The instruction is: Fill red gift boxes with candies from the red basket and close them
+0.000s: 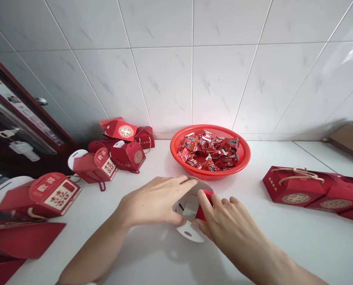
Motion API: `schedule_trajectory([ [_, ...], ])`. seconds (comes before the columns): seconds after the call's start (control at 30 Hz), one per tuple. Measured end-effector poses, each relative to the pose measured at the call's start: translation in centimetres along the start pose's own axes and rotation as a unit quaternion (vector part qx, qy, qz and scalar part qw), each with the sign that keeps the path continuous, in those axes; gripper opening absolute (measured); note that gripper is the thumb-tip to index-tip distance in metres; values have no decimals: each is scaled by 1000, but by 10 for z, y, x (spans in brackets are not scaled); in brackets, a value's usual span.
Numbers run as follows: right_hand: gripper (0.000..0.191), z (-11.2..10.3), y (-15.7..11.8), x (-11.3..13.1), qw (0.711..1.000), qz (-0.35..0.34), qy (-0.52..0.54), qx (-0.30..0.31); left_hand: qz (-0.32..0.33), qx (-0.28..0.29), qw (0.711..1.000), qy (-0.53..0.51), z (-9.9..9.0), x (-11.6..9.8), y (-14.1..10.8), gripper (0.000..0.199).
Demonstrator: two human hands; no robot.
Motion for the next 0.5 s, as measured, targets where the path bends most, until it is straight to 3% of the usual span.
schedule_trajectory([
  [0.13,48,2,-2,-11,1000,29,5,-4,-39,25,999,-28,3,8,-1,66],
  [0.33,62,5,-3,-28,995,97,-10,1,-46,3,999,-25,0,12,-2,66],
  [0.5,60,5,0,-36,991,124,-11,44,-41,-24,999,9,4,4,-1,62],
])
Point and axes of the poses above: each hand's wrist, its own y-axis towards the middle knuckle, its own z-axis out of the palm, x = y × z, the point moved 8 cm from there along y, towards the middle knuckle, and after that the axes turned 8 degrees about x, right-handed, at the moved point
